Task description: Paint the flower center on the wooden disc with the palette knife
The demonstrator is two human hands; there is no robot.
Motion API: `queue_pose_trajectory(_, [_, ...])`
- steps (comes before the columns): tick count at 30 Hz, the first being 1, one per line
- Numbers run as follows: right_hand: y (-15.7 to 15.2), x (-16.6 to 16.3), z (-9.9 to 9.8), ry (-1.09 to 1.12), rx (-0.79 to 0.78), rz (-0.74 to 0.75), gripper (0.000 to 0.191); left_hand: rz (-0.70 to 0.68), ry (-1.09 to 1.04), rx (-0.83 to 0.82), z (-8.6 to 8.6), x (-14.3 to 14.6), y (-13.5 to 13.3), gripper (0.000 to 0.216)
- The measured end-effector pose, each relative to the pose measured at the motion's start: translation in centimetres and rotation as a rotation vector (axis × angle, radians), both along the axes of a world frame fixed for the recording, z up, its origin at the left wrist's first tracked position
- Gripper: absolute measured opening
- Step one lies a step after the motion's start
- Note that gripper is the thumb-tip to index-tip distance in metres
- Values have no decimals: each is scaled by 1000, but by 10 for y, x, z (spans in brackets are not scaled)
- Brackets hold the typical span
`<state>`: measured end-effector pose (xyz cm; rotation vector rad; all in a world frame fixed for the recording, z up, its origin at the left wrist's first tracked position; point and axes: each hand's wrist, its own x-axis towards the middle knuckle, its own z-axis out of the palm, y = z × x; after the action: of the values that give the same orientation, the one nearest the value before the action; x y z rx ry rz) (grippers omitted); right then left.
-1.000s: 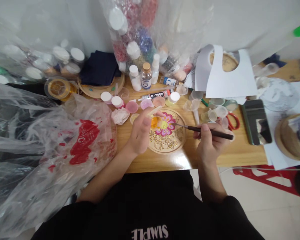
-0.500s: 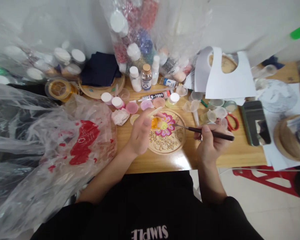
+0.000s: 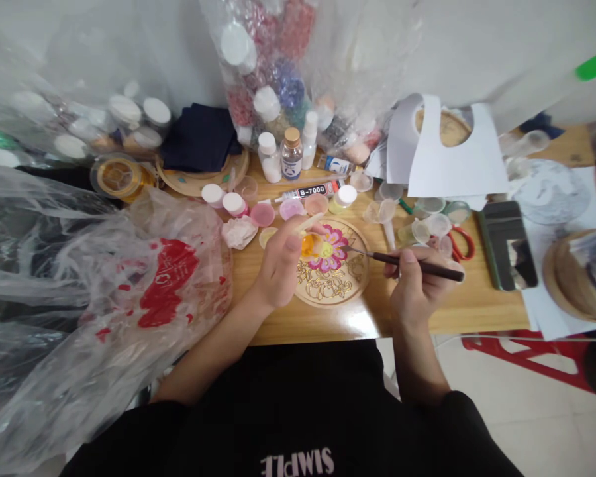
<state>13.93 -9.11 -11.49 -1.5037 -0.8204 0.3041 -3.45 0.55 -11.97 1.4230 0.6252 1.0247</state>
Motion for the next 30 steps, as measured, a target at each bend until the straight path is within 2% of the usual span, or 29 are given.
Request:
queue_pose_trajectory(18, [-2, 1, -5, 1, -11, 17, 22, -7, 8, -2, 1, 0, 0, 59])
queue_pose_trajectory(30, [2, 1, -1, -29, 30, -21, 27, -9, -2, 21, 0, 0, 0, 58])
